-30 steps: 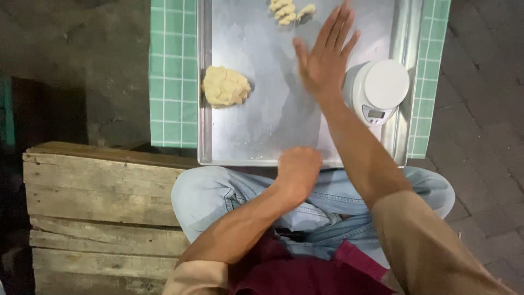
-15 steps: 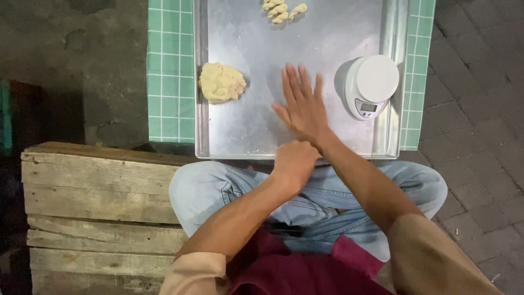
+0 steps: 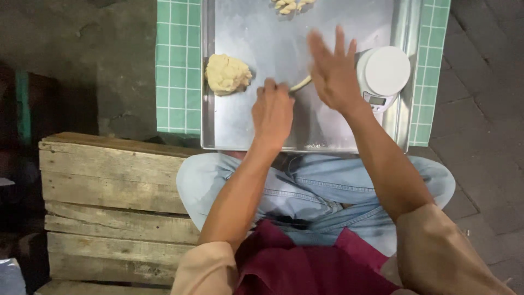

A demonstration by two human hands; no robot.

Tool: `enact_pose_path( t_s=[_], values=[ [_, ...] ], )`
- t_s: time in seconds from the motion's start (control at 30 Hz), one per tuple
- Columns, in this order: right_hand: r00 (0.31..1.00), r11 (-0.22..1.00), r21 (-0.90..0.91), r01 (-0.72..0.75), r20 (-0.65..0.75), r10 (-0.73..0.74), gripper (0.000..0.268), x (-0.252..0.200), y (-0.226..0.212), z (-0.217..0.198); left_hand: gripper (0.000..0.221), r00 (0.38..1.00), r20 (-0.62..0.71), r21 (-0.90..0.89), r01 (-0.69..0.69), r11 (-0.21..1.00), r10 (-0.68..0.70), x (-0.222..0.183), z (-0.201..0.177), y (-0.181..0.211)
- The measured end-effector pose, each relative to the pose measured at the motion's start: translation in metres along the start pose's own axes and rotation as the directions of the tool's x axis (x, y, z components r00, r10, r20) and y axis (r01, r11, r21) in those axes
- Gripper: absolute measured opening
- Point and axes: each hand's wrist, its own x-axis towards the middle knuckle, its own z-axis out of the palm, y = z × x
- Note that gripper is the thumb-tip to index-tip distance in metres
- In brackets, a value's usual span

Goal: Braiding small pieces of dough into decorative shapes on a metal tray

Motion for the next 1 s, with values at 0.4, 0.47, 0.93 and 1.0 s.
enact_pose_path(
  t_s=[0.4,0.47,0.93,1.0],
  values=[
    [0.984,0.986,-0.123,0.111,-0.124,-0.126,0.024,-0.018,0.002,0.016,0.013,0.944,-0.285,-0.033,-0.183,0.983,0.166,0.038,0.036,-0.009],
    [0.981,0.99,-0.076,0.118,-0.144,-0.128,0.035,-0.012,0.003,0.027,0.026,0.892,-0.374,0.15,-0.212,0.966,0.254,0.042,0.041,-0.013],
    [1.0,0.944,-0.33,0.006,0.031,0.005,0.061,-0.048,-0.007,0.043,0.057,0.991,0.044,0.364,-0.137,0.921,0.13,0.005,0.043,-0.007],
    [0.999,0.929,-0.371,-0.002,0.037,0.017,0.063,-0.06,-0.006,0.042,0.057,0.979,0.199,0.402,-0.113,0.908,0.034,-0.005,0.037,-0.005]
  ],
)
